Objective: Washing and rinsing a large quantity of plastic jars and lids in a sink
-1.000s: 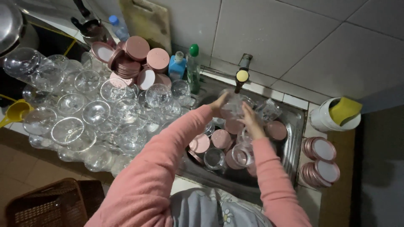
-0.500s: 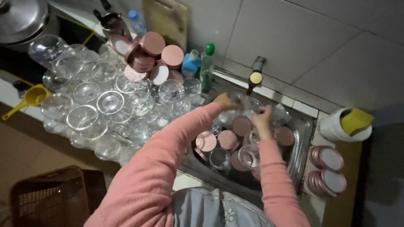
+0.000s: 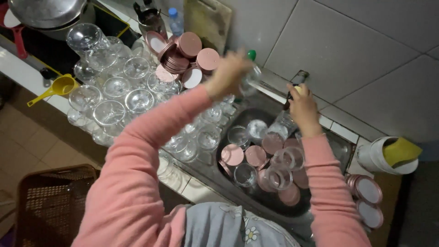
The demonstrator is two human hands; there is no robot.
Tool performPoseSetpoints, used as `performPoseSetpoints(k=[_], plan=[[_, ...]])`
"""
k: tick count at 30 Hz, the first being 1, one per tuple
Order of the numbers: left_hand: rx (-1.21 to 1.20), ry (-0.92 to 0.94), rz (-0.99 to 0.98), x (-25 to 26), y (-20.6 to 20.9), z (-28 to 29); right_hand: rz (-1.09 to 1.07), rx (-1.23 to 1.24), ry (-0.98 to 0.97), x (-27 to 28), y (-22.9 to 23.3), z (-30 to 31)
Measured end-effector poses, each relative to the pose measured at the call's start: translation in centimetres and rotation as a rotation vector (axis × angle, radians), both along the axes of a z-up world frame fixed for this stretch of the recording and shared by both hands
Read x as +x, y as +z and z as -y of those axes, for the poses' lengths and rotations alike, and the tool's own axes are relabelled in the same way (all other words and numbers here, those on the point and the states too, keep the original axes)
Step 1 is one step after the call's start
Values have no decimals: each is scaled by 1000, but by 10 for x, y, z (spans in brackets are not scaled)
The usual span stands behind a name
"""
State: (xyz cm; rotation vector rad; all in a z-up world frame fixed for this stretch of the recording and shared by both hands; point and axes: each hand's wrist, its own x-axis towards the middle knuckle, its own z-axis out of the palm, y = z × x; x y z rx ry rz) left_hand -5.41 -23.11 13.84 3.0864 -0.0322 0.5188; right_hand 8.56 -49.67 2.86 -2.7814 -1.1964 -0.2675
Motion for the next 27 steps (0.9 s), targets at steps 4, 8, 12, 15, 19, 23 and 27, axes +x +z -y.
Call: performPoseSetpoints(k=[4, 8, 12, 15, 19, 23, 27], plan=[[-110, 242, -370, 12, 5, -61, -106, 75, 5, -6, 15, -5], [35, 286, -370, 33, -33, -65, -83, 72, -9, -3, 15, -7], [-35, 332, -173, 26, -7, -66, -59, 115, -42, -4, 14, -5], [-7, 465, -174, -18, 37, -88, 19, 84, -79, 2, 7, -6], [19, 593, -277, -63, 43, -143, -24, 155, -55, -5, 11, -12], [-96, 859, -510, -99, 51, -183, 33, 152, -69, -5, 5, -9], [-62, 992, -666, -116, 56, -195, 58, 133, -69, 4, -1, -6]])
